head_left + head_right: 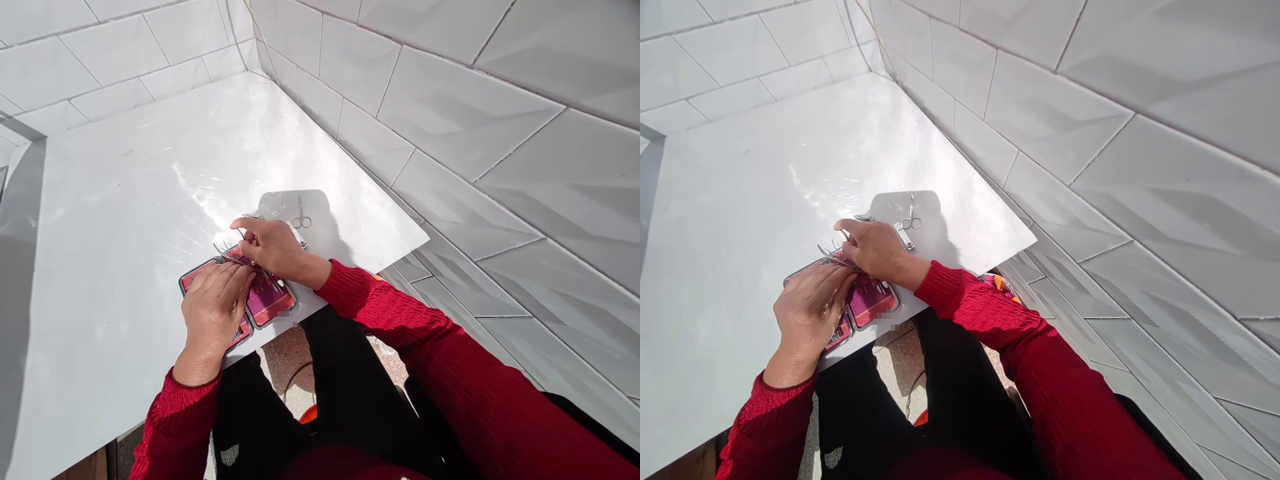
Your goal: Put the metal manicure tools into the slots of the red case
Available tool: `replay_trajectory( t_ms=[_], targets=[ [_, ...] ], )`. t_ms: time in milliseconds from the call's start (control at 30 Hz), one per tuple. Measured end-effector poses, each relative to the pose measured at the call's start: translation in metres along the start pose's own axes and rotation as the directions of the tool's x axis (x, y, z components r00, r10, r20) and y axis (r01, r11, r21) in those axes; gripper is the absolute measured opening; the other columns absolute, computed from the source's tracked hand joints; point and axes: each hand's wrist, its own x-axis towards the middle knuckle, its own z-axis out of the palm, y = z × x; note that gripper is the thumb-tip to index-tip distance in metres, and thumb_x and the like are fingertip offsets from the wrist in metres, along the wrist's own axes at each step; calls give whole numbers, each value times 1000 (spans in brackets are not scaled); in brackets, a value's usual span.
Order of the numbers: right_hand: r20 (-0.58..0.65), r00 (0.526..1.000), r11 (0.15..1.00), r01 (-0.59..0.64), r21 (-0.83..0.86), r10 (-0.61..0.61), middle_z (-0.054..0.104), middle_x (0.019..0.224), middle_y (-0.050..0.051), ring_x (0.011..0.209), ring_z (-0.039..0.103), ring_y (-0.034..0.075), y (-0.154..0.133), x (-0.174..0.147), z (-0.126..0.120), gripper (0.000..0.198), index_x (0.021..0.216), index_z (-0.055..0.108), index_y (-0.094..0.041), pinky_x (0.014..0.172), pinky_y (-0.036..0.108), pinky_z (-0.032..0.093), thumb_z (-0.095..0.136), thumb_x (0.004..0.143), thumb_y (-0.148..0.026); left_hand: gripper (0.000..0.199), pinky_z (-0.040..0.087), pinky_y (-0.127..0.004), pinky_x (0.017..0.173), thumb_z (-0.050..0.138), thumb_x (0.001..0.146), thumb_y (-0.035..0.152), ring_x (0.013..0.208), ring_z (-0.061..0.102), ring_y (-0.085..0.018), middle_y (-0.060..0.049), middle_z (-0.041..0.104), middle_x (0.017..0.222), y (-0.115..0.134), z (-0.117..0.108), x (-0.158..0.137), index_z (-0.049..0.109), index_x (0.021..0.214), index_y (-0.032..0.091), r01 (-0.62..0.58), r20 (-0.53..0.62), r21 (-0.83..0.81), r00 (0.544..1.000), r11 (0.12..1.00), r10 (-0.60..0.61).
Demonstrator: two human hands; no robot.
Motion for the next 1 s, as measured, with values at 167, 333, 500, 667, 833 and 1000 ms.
replay_trajectory(
  t_ms=[167, 333, 500, 667, 833, 1000],
  targets=[
    [-8, 1000, 1000, -12, -12, 12, 70, 83, -4, 76, 60, 14, 0, 0, -1, 32, 124, 71, -22, 78, 29, 43, 60, 94, -16, 16, 60, -40, 92, 59, 106, 22, 102, 78, -24, -4, 82, 104, 0, 1, 0, 75, 110, 24, 5, -19, 5, 1000, 1000, -5],
    [13, 1000, 999, -15, -41, 16, 66, 81, -4, 79, 59, 15, -1, 0, -1, 20, 109, 74, -21, 78, 29, 40, 65, 92, -14, 14, 59, -39, 92, 60, 105, 20, 100, 78, -23, -4, 82, 104, -1, 2, -1, 73, 110, 23, 10, -31, -7, 999, 1000, -10],
    [2, 999, 994, 33, -104, -33, 68, 94, 2, 91, 62, 19, 1, -2, 0, 13, 100, 76, -20, 83, 31, 42, 64, 97, -17, 14, 59, -39, 90, 60, 105, 19, 100, 77, -23, -4, 81, 103, -2, 4, -2, 73, 110, 22, 18, -25, -33, 999, 999, -19],
    [46, 998, 980, 47, -192, -39, 70, 93, 5, 95, 62, 20, 2, -4, -1, 23, 92, 76, -19, 86, 32, 42, 57, 105, -22, 16, 59, -38, 87, 57, 106, 22, 98, 77, -22, -5, 81, 103, -4, 6, -4, 73, 110, 23, 37, -15, -33, 999, 999, -38],
    [39, 998, 973, 48, -224, -40, 71, 95, 5, 94, 62, 20, 2, -6, -3, 27, 93, 75, -20, 84, 31, 41, 54, 108, -29, 14, 58, -37, 84, 57, 107, 23, 96, 76, -22, -4, 80, 103, -3, 5, -3, 71, 109, 23, 66, -26, -22, 997, 998, -67],
    [-62, 998, 976, 3, -220, -17, 70, 91, 4, 86, 60, 18, 2, -4, -10, 30, 93, 73, -20, 81, 31, 41, 52, 109, -33, 14, 57, -37, 82, 57, 107, 26, 95, 76, -22, -4, 80, 99, 2, 1, 0, 71, 108, 23, 132, -56, -12, 990, 991, -133]
  ],
)
